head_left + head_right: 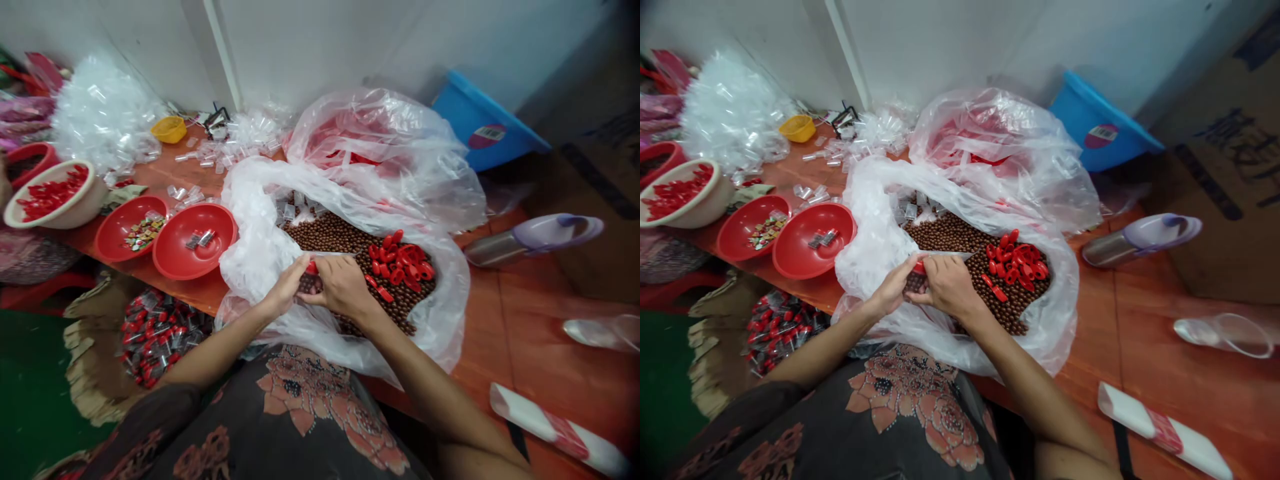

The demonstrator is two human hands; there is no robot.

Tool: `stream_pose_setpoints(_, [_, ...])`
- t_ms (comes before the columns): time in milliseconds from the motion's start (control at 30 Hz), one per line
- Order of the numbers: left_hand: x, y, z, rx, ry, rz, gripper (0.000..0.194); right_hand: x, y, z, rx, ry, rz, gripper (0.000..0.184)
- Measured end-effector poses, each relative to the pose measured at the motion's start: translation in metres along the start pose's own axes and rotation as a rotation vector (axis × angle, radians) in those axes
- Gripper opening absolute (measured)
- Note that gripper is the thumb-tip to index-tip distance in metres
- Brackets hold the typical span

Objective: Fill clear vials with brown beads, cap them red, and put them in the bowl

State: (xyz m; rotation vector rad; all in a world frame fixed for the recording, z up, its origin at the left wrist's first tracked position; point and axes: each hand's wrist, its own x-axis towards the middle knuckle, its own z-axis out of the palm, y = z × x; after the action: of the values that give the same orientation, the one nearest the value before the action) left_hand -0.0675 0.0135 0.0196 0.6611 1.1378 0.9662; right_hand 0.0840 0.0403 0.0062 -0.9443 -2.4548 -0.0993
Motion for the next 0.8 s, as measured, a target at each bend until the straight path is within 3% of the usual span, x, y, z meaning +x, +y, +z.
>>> stream_pose_setpoints(133, [0.001, 0.013, -0.006, -0.124, -0.025, -0.109, 0.067, 0.011, -0.007, -0.001, 0.112, 0.011, 0.1, 0.059])
stream_pose_setpoints(267, [0.0, 0.017, 0.001, -0.129, 0.067, -0.061, 0.056, 0.014, -0.017, -0.001, 0.179, 0.012, 0.156, 0.057])
stream_pose_setpoints(400, [-0.003, 0.013, 0.007, -0.113, 0.071, -0.003, 0.044, 0.01, -0.018, 0.004, 0.104, 0.067, 0.085, 0.06])
stream_pose_setpoints(567, [-0.012, 0.007, 0.002, -0.028, 0.052, 0.037, 0.052, 0.012, -0.022, 0.007, 0.064, 0.043, 0.0, 0.063])
stream_pose_setpoints(633, [-0.018, 0.019, -0.008, 0.061, 0.047, 0.126, 0.053, 0.016, -0.027, 0.004, 0.132, 0.027, 0.006, 0.071])
stream_pose_setpoints(700, [-0.023, 0.045, -0.028, 0.177, 0.097, 0.316, 0.049, 0.016, -0.03, 0.002, 0.188, -0.009, 0.028, 0.082])
stream_pose_setpoints(800, [-0.024, 0.098, -0.085, 0.377, 0.35, 0.702, 0.042, 0.004, -0.024, 0.001, 0.216, -0.131, 0.106, 0.083])
